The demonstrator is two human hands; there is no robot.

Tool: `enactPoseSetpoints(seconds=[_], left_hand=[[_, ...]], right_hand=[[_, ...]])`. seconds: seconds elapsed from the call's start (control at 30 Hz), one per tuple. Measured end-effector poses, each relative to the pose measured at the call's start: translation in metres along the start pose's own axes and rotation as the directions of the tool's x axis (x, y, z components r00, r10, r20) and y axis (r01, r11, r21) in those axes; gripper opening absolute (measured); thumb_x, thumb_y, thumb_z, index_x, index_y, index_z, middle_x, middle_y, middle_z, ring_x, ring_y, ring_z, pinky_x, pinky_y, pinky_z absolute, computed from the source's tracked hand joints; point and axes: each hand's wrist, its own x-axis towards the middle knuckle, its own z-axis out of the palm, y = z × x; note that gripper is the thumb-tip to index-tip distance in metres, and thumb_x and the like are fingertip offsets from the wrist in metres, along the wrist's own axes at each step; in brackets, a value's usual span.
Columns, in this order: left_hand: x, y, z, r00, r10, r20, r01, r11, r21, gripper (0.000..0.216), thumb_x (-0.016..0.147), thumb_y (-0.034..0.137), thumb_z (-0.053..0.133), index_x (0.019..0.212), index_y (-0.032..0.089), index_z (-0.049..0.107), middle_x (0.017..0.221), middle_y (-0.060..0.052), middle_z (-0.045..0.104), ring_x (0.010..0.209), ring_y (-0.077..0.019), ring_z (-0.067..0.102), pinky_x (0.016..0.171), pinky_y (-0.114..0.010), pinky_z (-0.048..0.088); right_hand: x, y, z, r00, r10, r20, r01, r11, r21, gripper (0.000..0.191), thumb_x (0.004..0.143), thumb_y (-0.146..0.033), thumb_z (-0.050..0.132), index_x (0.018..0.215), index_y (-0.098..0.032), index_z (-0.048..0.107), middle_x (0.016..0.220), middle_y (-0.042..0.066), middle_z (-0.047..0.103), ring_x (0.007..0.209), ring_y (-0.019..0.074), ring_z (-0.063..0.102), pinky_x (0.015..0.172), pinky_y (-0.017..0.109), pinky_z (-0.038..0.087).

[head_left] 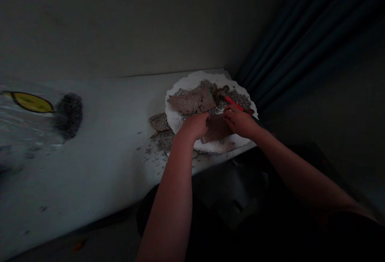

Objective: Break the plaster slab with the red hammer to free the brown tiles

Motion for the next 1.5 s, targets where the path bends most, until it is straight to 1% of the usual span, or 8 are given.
enactPoseSetpoints(seconds=[0.13,0.23,0.3,0.47,0.77,0.97,1.13,1.5], left_hand=[[0.0,0.0,-0.001,1.0,-0.013,0.008,0.012,1.0,0.025,0.037,0.086,0.011,0.058,0.12,0.02,0.065,0.115,-0.01,0.074,0.102,-0.0234,0.068,0.084,-0.032,0.049],[0.001,-0.002,0.0,1.0,0.007,0.015,-0.006,0.999,-0.032,0.034,0.086,0.014,0.06,0.12,0.021,0.065,0.111,-0.008,0.075,0.098,-0.0216,0.068,0.081,-0.03,0.049],[0.001,-0.003,0.0,1.0,0.008,0.026,-0.007,0.998,-0.063,0.034,0.087,0.016,0.061,0.121,0.021,0.064,0.107,-0.007,0.075,0.094,-0.0205,0.068,0.079,-0.03,0.048],[0.0,-0.002,0.0,1.0,0.003,0.023,-0.002,0.998,-0.067,0.035,0.088,0.018,0.061,0.123,0.021,0.063,0.104,-0.007,0.075,0.093,-0.0204,0.068,0.079,-0.03,0.047],[0.005,-0.006,0.006,1.0,0.009,0.01,-0.008,0.997,-0.079,0.034,0.088,0.023,0.064,0.121,0.022,0.063,0.106,-0.008,0.075,0.097,-0.022,0.068,0.08,-0.03,0.048],[0.001,-0.002,0.0,1.0,0.004,0.026,-0.001,0.996,-0.086,0.035,0.088,0.019,0.06,0.123,0.02,0.064,0.107,-0.009,0.075,0.1,-0.0231,0.068,0.084,-0.032,0.048],[-0.001,-0.001,-0.002,1.0,0.003,0.003,-0.003,0.999,-0.04,0.032,0.087,0.017,0.059,0.119,0.02,0.065,0.109,-0.01,0.074,0.1,-0.0238,0.068,0.083,-0.032,0.048],[0.001,-0.002,-0.001,1.0,-0.001,0.016,0.002,0.998,-0.065,0.032,0.087,0.021,0.061,0.119,0.022,0.065,0.103,-0.007,0.075,0.097,-0.0224,0.068,0.079,-0.031,0.048]], right_hand=[[-0.014,-0.015,-0.02,0.988,0.105,-0.117,-0.048,0.91,0.411,0.012,0.099,-0.03,0.052,0.096,-0.021,0.059,0.104,0.007,0.064,0.083,0.0179,0.066,0.068,0.03,0.054],[-0.047,-0.048,-0.01,0.951,-0.063,0.303,-0.135,0.797,0.589,0.02,0.103,-0.036,0.048,0.099,-0.02,0.059,0.084,0.002,0.066,0.071,0.015,0.065,0.061,0.026,0.052],[-0.072,-0.074,0.016,0.875,-0.157,0.459,-0.107,0.861,0.497,0.018,0.101,-0.03,0.052,0.092,-0.018,0.062,0.082,0.003,0.067,0.075,0.016,0.066,0.067,0.027,0.052],[-0.1,-0.118,0.095,0.909,0.049,0.413,-0.095,0.991,0.091,0.021,0.099,-0.022,0.048,0.109,-0.014,0.065,0.141,0.021,0.057,0.084,0.0204,0.069,0.073,0.036,0.055],[-0.071,-0.128,0.144,0.953,0.012,0.302,-0.045,0.994,0.103,0.042,0.098,-0.022,0.048,0.138,-0.031,0.056,0.15,0.011,0.054,0.101,0.0267,0.07,0.067,0.035,0.057],[-0.08,-0.121,0.1,0.972,-0.1,0.211,0.072,0.988,0.134,0.031,0.103,-0.032,0.043,0.121,-0.025,0.067,0.116,0.011,0.069,0.089,0.0238,0.068,0.068,0.034,0.053],[-0.04,-0.042,0.037,0.978,0.171,-0.118,-0.168,0.985,0.036,0.025,0.1,-0.025,0.05,0.115,-0.018,0.068,0.107,0.012,0.065,0.091,0.0224,0.065,0.08,0.035,0.051],[-0.018,0.008,0.017,0.996,-0.012,0.085,0.016,0.998,-0.057,0.009,0.091,-0.018,0.06,0.094,-0.017,0.068,0.103,0.009,0.063,0.093,0.0212,0.061,0.084,0.034,0.047]])
